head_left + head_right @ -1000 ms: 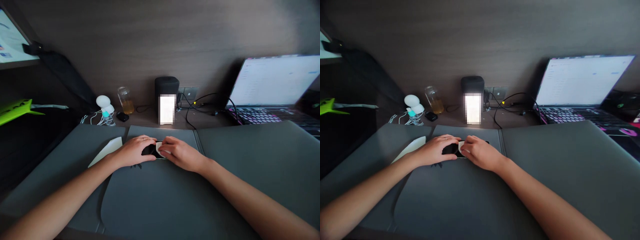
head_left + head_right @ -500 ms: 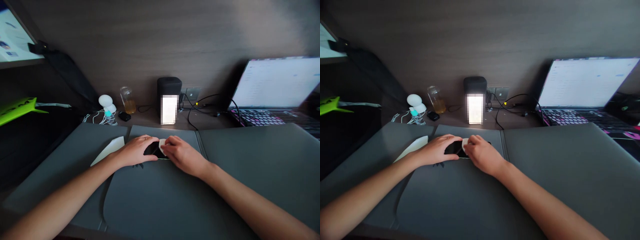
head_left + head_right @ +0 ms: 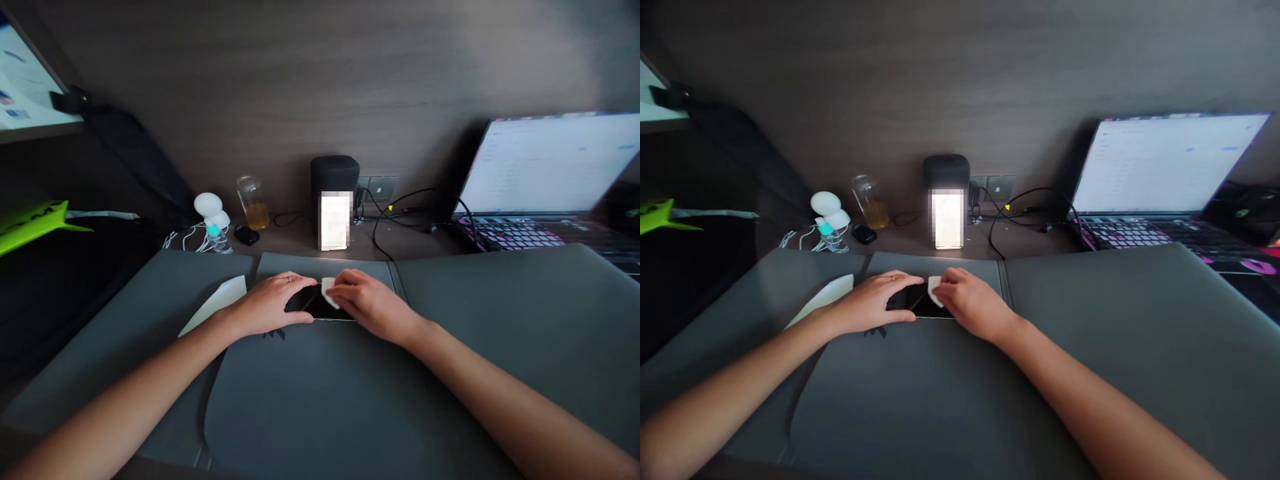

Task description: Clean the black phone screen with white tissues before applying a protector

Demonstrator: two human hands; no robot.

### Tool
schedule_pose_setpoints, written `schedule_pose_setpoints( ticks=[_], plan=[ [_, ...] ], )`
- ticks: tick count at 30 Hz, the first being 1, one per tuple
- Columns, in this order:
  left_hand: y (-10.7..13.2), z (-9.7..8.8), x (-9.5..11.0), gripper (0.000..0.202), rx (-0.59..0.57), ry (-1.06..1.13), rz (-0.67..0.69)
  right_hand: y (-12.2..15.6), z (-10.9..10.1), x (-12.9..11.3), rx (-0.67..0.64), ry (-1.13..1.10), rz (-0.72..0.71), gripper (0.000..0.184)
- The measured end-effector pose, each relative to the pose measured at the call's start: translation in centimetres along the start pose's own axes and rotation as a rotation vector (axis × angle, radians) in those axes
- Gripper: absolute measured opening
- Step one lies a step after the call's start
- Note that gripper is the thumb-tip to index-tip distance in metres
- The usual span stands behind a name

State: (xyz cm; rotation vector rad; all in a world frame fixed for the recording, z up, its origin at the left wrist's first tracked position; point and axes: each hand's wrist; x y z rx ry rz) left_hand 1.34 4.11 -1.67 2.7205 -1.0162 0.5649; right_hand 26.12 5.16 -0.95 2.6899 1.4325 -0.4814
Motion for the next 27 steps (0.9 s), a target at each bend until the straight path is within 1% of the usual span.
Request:
schedule_pose_setpoints(
  ticks=[3,4,7,9,12,15,19,21,24,26,27],
  plan=[
    [0.0,-0.1,0.1,0.057,-0.011,0.000,0.002,0.0,-0.1,0.4,0.049,0.038,0.081,0.024],
    [0.0,0.0,0.1,0.057,-0.011,0.002,0.003,0.0,-0.1,0.2,0.048,0.047,0.075,0.024],
    [0.0,0.0,0.0,0.059,-0.004,0.008,-0.001,0.0,0.0,-0.3,0.007,0.038,-0.013,0.024],
    [0.0,0.0,-0.1,0.058,-0.001,0.007,-0.002,0.1,-0.1,0.1,0.001,0.015,-0.032,0.024],
    [0.0,0.0,-0.1,0.057,-0.012,0.000,-0.001,0.3,-0.3,1.3,0.021,0.029,0.055,0.023],
    [0.0,-0.1,0.0,0.058,-0.019,-0.001,0.002,0.4,-0.4,1.2,0.027,0.098,0.113,0.022],
    [0.0,-0.1,0.0,0.057,-0.008,0.002,0.009,0.1,-0.3,0.2,-0.023,0.105,0.025,0.023],
    [0.0,-0.1,0.0,0.057,-0.006,0.009,0.006,0.3,-0.4,0.6,-0.028,0.078,0.028,0.023],
    [0.1,-0.2,0.0,0.057,-0.015,0.012,0.006,0.6,-0.7,2.0,-0.003,0.073,0.108,0.023],
    [0.0,-0.2,0.0,0.057,-0.015,0.007,0.011,0.7,-0.7,2.2,0.002,0.098,0.124,0.022],
    [0.0,-0.2,0.0,0.057,-0.014,0.004,0.013,0.6,-0.6,1.9,0.002,0.110,0.114,0.022]
  ],
)
Point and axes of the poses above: each hand's wrist, its own y-axis away from the middle knuckle, its own z-axis out of the palm, x = y × z, and after that the axes turned 11 degrees about -x, right-handed
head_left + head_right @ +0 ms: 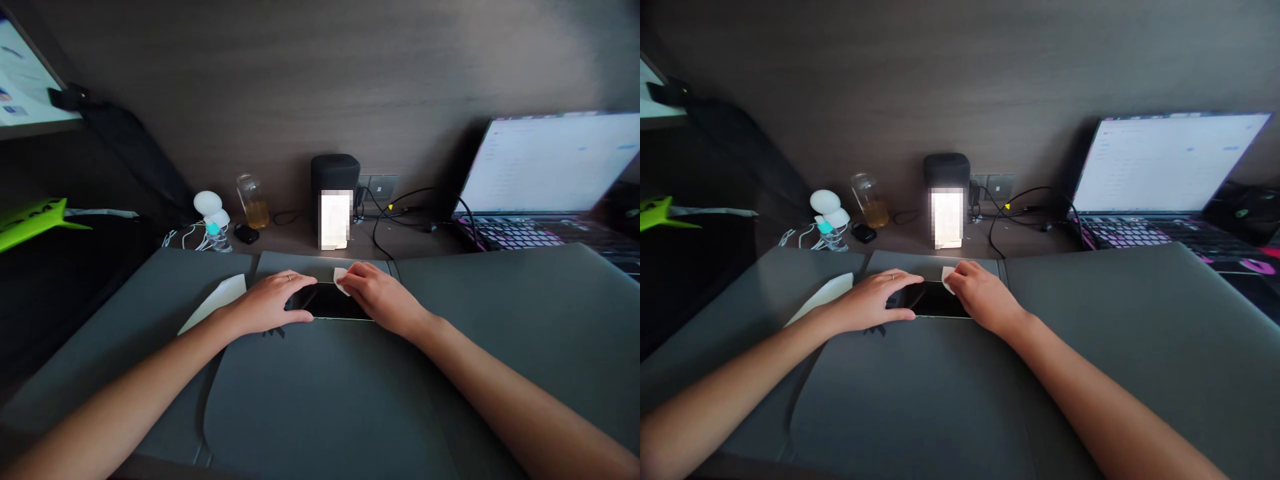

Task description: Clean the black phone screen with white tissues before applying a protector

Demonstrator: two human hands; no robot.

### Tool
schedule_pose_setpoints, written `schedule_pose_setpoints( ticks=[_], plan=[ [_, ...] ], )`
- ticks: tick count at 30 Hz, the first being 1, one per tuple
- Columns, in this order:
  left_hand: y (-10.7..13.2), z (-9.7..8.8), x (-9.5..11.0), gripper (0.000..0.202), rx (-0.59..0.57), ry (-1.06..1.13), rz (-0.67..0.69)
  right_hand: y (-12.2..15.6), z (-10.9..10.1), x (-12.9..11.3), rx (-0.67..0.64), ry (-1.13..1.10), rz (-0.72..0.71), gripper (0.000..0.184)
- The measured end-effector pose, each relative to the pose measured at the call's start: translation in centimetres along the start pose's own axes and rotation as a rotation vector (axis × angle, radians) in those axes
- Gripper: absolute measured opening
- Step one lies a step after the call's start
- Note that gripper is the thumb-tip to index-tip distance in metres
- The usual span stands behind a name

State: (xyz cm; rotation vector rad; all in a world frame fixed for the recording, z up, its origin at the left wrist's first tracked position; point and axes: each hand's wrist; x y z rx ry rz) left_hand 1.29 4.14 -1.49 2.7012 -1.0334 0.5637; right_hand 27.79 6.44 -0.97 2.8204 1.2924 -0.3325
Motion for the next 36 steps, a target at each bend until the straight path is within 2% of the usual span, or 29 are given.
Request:
schedule_pose_setpoints(
  ticks=[5,8,12,15,18,20,24,26,31,36],
  plan=[
    [-0.1,0.0,0.0,0.058,0.005,0.007,-0.009,-0.2,0.2,-2.7,-0.030,-0.004,-0.110,0.023],
    [-0.1,0.1,0.0,0.058,0.004,0.012,-0.008,0.0,0.1,-1.9,-0.050,-0.050,-0.146,0.024],
    [0.0,0.1,0.0,0.056,0.003,0.020,-0.003,0.4,0.0,0.4,0.017,-0.118,-0.027,0.022],
    [0.0,-0.1,0.2,0.056,0.002,0.021,0.003,0.4,0.1,-0.3,0.051,-0.132,-0.013,0.021],
    [0.0,-0.1,0.2,0.057,0.005,0.024,0.011,0.0,0.4,-1.6,-0.001,-0.139,-0.111,0.022],
    [0.0,-0.1,0.2,0.056,0.007,0.025,0.012,-0.1,0.4,-1.5,-0.013,-0.151,-0.143,0.023],
    [0.0,0.0,0.0,0.055,0.002,0.019,0.008,0.0,0.3,-0.3,0.049,-0.139,-0.055,0.021],
    [0.0,0.0,0.0,0.056,0.003,0.019,0.011,0.1,0.3,-0.6,0.047,-0.123,-0.051,0.021],
    [0.0,0.0,0.0,0.056,0.019,0.019,0.019,-0.2,0.3,-1.9,-0.035,-0.127,-0.191,0.023],
    [0.0,0.0,0.1,0.056,-0.002,0.015,0.015,0.1,0.1,-0.4,0.051,-0.123,-0.050,0.020]
  ],
)
Point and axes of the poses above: each hand's wrist, its own y-axis away from the middle knuckle, its own z-axis out of the palm, x = y × z, and after that the axes turned 11 degrees about -x, right-handed
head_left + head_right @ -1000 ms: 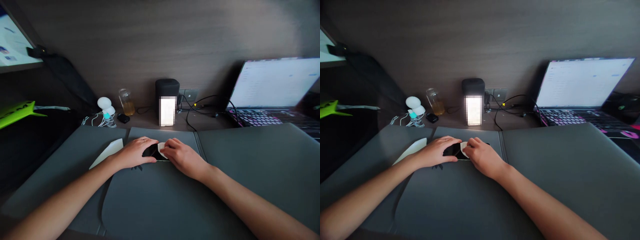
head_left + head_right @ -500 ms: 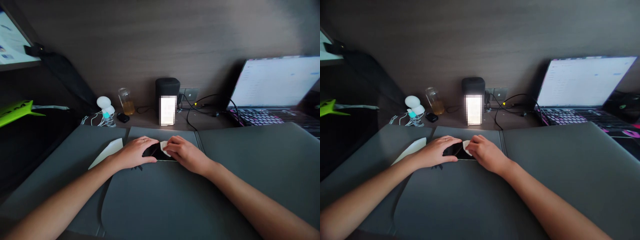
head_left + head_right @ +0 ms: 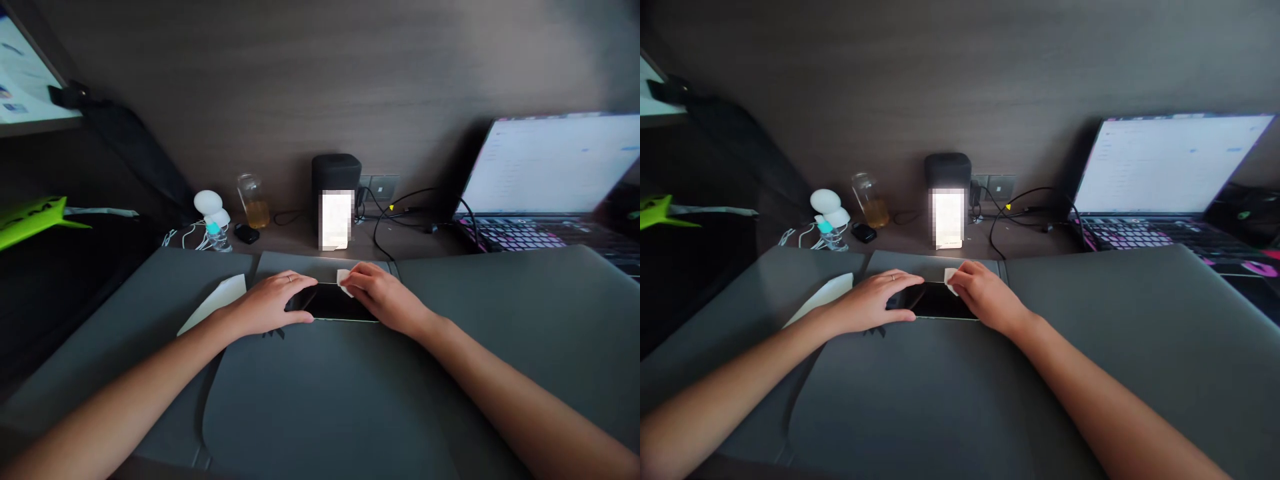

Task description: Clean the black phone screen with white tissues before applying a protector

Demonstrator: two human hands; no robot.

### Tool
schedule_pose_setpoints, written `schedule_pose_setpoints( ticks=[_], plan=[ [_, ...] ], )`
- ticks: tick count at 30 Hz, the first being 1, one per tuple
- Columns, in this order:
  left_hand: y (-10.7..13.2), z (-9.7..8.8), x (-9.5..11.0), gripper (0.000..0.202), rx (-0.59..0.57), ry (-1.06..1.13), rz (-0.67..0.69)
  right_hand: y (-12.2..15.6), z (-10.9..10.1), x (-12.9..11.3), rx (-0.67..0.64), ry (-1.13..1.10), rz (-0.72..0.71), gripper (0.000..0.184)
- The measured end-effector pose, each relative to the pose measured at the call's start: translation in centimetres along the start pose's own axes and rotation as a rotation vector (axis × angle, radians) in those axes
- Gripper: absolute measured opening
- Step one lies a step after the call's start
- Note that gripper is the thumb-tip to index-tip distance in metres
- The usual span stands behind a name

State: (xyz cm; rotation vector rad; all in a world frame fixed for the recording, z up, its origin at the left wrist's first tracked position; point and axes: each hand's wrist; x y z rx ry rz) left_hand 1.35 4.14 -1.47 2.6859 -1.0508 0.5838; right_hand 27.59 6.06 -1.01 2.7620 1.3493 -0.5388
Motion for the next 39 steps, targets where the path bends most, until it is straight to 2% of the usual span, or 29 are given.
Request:
schedule_pose_setpoints(
  ticks=[6,12,17,22,24,28,34,39],
  plan=[
    [-0.1,0.2,0.0,0.056,0.013,-0.003,-0.010,-0.1,0.2,-1.2,-0.081,0.025,-0.110,0.022],
    [-0.1,0.2,0.0,0.056,-0.002,-0.001,-0.028,0.3,0.0,-0.6,-0.037,0.044,-0.012,0.020],
    [-0.1,0.3,-0.2,0.059,0.000,-0.003,-0.024,0.1,0.3,-1.3,-0.126,0.021,-0.154,0.023],
    [-0.1,0.1,-0.1,0.055,-0.001,-0.013,-0.012,0.1,0.2,-0.2,-0.021,0.034,0.001,0.021],
    [-0.1,0.1,-0.1,0.056,0.001,-0.012,-0.006,-0.1,0.3,-0.7,-0.025,0.062,-0.015,0.020],
    [-0.1,0.2,-0.2,0.056,0.015,-0.012,0.000,-0.3,0.5,-1.5,-0.106,0.036,-0.150,0.022],
    [0.1,0.0,0.0,0.055,0.020,-0.017,0.011,-0.2,0.1,-0.5,-0.017,0.047,-0.010,0.021],
    [0.0,-0.1,0.2,0.056,0.022,-0.014,0.006,-0.3,0.5,-1.4,-0.113,0.028,-0.165,0.023]
  ],
)
Point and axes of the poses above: each hand's wrist, its own y-axis away from the middle knuckle, its own z-axis out of the palm, x = y × z, and after that the axes turned 11 degrees about -x, right-handed
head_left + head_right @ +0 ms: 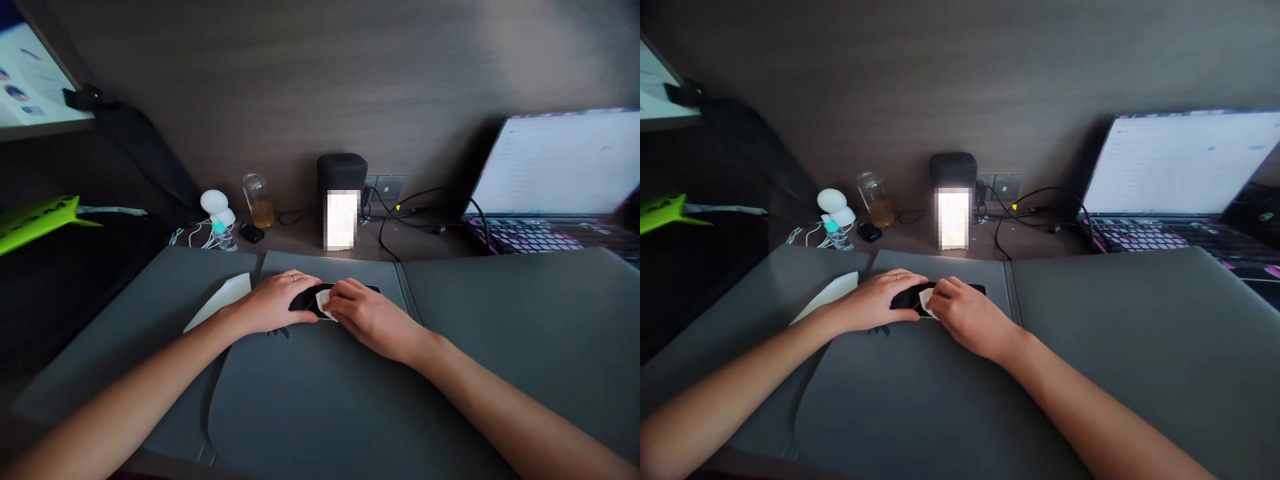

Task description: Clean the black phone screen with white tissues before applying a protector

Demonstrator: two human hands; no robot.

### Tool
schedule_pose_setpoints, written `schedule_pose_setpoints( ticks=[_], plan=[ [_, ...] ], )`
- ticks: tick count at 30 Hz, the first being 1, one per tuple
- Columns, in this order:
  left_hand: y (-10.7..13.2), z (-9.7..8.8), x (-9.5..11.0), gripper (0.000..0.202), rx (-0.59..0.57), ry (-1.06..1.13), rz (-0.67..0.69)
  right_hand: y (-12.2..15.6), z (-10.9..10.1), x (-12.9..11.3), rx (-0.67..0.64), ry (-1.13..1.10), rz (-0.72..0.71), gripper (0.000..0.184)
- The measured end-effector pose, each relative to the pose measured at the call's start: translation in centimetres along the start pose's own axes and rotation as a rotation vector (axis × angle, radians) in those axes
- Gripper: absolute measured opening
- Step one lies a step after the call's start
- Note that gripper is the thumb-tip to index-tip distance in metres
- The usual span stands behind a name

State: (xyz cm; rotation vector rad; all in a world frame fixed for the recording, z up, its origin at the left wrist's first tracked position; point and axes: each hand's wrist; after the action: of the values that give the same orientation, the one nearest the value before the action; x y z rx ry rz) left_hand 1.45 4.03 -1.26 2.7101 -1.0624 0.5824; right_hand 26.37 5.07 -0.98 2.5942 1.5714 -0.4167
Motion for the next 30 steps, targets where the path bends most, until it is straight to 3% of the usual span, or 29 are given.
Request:
schedule_pose_setpoints(
  ticks=[6,11,16,21,27,30],
  plan=[
    [0.0,0.1,-0.1,0.054,0.001,-0.003,0.011,0.4,-0.1,1.2,0.097,0.024,0.142,0.021],
    [0.0,0.1,-0.1,0.056,0.009,-0.002,0.016,0.0,0.1,0.1,0.013,0.026,0.016,0.022],
    [-0.1,0.1,-0.1,0.056,-0.003,-0.020,0.004,0.2,0.0,0.9,0.114,0.035,0.144,0.020],
    [-0.1,0.2,-0.2,0.056,0.000,0.001,0.002,-0.1,0.3,-0.1,0.028,0.036,0.024,0.023],
    [0.0,0.3,-0.3,0.055,-0.007,-0.015,0.009,0.2,0.1,0.6,0.094,0.051,0.141,0.022],
    [0.0,0.3,-0.3,0.056,0.000,-0.006,0.004,0.2,0.1,0.0,0.035,0.052,0.069,0.023]
  ],
)
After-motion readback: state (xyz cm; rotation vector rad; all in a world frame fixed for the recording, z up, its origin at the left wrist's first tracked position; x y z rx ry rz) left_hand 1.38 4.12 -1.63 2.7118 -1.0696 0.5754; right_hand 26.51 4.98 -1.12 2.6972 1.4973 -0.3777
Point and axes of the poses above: each hand's wrist, its own y-axis away from the middle knuckle, its own z-axis out of the palm, x = y × z, and after that the axes turned 11 degrees about -x, right-handed
